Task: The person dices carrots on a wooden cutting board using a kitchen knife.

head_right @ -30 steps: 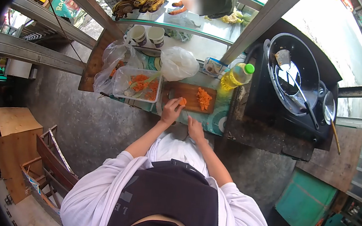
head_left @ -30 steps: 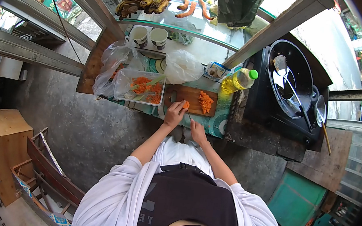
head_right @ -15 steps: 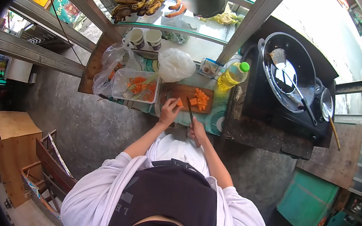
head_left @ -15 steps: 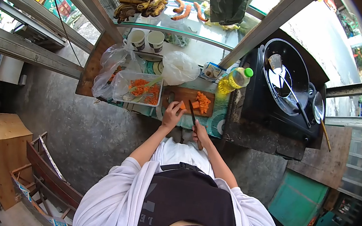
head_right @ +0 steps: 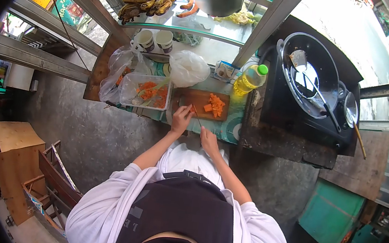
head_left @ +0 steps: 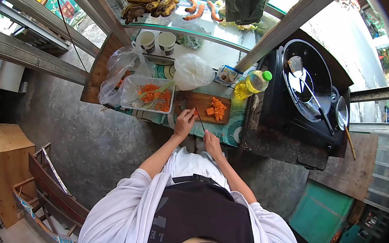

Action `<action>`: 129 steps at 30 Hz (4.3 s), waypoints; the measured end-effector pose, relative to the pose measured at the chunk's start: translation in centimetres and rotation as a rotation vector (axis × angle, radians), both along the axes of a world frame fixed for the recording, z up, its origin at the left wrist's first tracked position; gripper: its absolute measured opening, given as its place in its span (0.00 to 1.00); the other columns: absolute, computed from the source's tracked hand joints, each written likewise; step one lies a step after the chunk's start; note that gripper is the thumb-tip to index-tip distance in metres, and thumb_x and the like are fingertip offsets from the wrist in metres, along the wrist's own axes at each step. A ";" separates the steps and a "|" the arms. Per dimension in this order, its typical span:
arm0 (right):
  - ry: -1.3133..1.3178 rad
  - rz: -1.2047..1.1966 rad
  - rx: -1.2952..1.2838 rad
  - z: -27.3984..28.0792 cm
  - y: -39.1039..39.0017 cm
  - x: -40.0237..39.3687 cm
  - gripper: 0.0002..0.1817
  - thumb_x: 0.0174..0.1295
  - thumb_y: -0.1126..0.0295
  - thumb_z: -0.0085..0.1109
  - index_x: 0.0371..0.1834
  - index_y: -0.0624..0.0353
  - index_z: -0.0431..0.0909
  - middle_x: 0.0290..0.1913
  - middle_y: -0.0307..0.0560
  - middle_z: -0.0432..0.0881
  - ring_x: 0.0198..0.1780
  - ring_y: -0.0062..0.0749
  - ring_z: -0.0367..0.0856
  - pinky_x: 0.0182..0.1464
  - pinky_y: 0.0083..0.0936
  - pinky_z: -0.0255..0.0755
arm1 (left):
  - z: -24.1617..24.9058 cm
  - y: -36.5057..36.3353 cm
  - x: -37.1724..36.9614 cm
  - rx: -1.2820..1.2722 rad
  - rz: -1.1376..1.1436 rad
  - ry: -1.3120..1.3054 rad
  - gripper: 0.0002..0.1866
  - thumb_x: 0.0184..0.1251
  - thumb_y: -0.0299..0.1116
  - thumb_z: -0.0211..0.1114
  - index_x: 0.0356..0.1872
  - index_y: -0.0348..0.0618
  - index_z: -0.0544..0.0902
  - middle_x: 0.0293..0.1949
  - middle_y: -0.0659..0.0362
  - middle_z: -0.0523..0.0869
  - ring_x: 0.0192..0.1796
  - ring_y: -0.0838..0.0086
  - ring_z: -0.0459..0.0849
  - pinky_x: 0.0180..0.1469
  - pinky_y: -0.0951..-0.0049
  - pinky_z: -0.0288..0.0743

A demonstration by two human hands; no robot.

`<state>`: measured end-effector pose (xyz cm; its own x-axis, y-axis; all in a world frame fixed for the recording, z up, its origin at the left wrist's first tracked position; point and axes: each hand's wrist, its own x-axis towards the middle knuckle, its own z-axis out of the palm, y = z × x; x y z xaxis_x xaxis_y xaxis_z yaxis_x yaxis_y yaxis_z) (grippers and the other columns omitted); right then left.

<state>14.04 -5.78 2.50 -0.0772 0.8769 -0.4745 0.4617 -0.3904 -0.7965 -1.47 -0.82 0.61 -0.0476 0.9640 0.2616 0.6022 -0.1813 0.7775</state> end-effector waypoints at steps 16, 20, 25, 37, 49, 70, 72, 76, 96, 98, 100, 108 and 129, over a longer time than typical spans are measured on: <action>-0.147 0.065 0.034 1.2 0.2 -0.1 0.27 0.68 0.52 0.35 0.27 0.67 0.73 0.25 0.64 0.76 0.35 0.62 0.75 0.38 0.45 0.66 | -0.2 0.1 -0.1 -0.017 0.002 -0.023 0.16 0.55 0.28 0.65 0.45 0.35 0.80 0.33 0.54 0.79 0.36 0.61 0.79 0.37 0.67 0.73; -0.119 0.077 -0.040 1.6 0.3 0.1 0.28 0.68 0.52 0.34 0.28 0.67 0.74 0.25 0.63 0.77 0.34 0.61 0.75 0.38 0.45 0.66 | -0.1 0.1 -0.2 -0.021 -0.002 -0.027 0.16 0.55 0.28 0.65 0.45 0.35 0.80 0.34 0.54 0.80 0.36 0.60 0.80 0.37 0.67 0.74; -0.107 0.051 0.039 1.7 -0.1 0.0 0.28 0.69 0.52 0.35 0.23 0.67 0.70 0.17 0.53 0.70 0.22 0.44 0.70 0.30 0.35 0.63 | -0.1 0.1 -0.3 -0.020 -0.006 -0.025 0.16 0.55 0.28 0.65 0.46 0.35 0.80 0.34 0.54 0.80 0.36 0.61 0.79 0.37 0.67 0.74; -0.173 0.110 0.067 0.9 0.1 0.3 0.28 0.69 0.53 0.34 0.25 0.69 0.71 0.20 0.57 0.72 0.25 0.50 0.72 0.32 0.37 0.65 | -0.4 0.0 -0.2 -0.032 0.007 -0.025 0.16 0.55 0.28 0.65 0.45 0.36 0.80 0.34 0.54 0.80 0.36 0.61 0.79 0.37 0.66 0.74; -0.184 0.159 0.036 1.1 0.8 0.4 0.30 0.69 0.50 0.32 0.28 0.69 0.71 0.24 0.62 0.75 0.32 0.58 0.74 0.36 0.41 0.66 | -0.5 0.0 0.0 -0.021 0.054 -0.047 0.14 0.54 0.27 0.66 0.43 0.36 0.81 0.34 0.53 0.82 0.34 0.60 0.81 0.34 0.68 0.73; -0.178 0.163 0.011 -0.4 0.9 -0.1 0.28 0.68 0.51 0.31 0.35 0.65 0.76 0.33 0.68 0.77 0.42 0.65 0.72 0.44 0.49 0.65 | 0.0 -0.1 0.1 -0.001 0.056 -0.043 0.15 0.52 0.27 0.67 0.43 0.37 0.81 0.31 0.53 0.79 0.32 0.60 0.79 0.33 0.68 0.72; -0.178 0.167 -0.005 -0.5 1.0 -0.2 0.29 0.68 0.50 0.31 0.36 0.65 0.76 0.35 0.68 0.77 0.43 0.65 0.72 0.45 0.49 0.65 | 0.0 -0.1 0.0 0.013 0.053 -0.037 0.15 0.52 0.27 0.67 0.43 0.37 0.81 0.31 0.53 0.80 0.32 0.60 0.79 0.33 0.68 0.72; -0.224 0.204 0.003 -0.8 1.2 -0.3 0.29 0.68 0.51 0.31 0.38 0.64 0.77 0.36 0.67 0.77 0.43 0.65 0.73 0.47 0.49 0.66 | 0.1 -0.2 0.0 -0.013 0.032 -0.037 0.15 0.54 0.28 0.66 0.44 0.36 0.81 0.31 0.54 0.79 0.32 0.62 0.79 0.34 0.68 0.72; -0.249 0.107 0.000 0.0 -1.6 3.6 0.31 0.66 0.48 0.36 0.25 0.69 0.73 0.25 0.62 0.77 0.32 0.55 0.76 0.36 0.41 0.66 | 1.5 4.3 -1.3 -0.105 -0.033 0.372 0.21 0.52 0.36 0.67 0.47 0.38 0.78 0.40 0.54 0.75 0.45 0.62 0.75 0.44 0.68 0.74; -0.250 0.111 -0.006 0.7 -1.9 4.1 0.30 0.66 0.49 0.36 0.24 0.68 0.73 0.24 0.61 0.77 0.31 0.54 0.76 0.36 0.40 0.66 | 2.6 5.0 -1.1 -0.344 -0.039 0.567 0.19 0.53 0.34 0.67 0.47 0.40 0.78 0.43 0.53 0.73 0.47 0.61 0.74 0.45 0.68 0.74; -0.256 0.113 -0.011 0.8 -2.2 4.3 0.30 0.66 0.49 0.37 0.24 0.68 0.73 0.24 0.60 0.77 0.30 0.52 0.76 0.36 0.39 0.66 | 2.6 5.7 -0.6 -0.388 -0.027 0.595 0.19 0.53 0.36 0.67 0.46 0.41 0.78 0.44 0.54 0.72 0.49 0.62 0.72 0.46 0.65 0.73; -0.261 -0.009 0.033 0.5 -3.2 5.9 0.28 0.66 0.49 0.38 0.20 0.64 0.72 0.16 0.50 0.73 0.22 0.39 0.74 0.31 0.32 0.66 | 2.6 5.0 3.4 -0.151 -0.261 0.727 0.22 0.48 0.49 0.68 0.40 0.47 0.80 0.42 0.60 0.75 0.50 0.68 0.70 0.51 0.56 0.61; 0.171 -0.169 -0.305 -1.2 -0.6 4.7 0.27 0.67 0.45 0.35 0.23 0.56 0.67 0.14 0.35 0.62 0.13 0.20 0.60 0.15 0.20 0.54 | 1.8 4.4 -0.2 0.122 -0.266 0.806 0.17 0.50 0.44 0.68 0.38 0.47 0.80 0.40 0.62 0.77 0.47 0.69 0.71 0.50 0.58 0.57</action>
<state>18.76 -6.33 1.28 -0.0442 0.7049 -0.7080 0.2410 -0.6802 -0.6923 -1.67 3.58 2.40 0.4208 0.8798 0.2213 0.8883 -0.4491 0.0964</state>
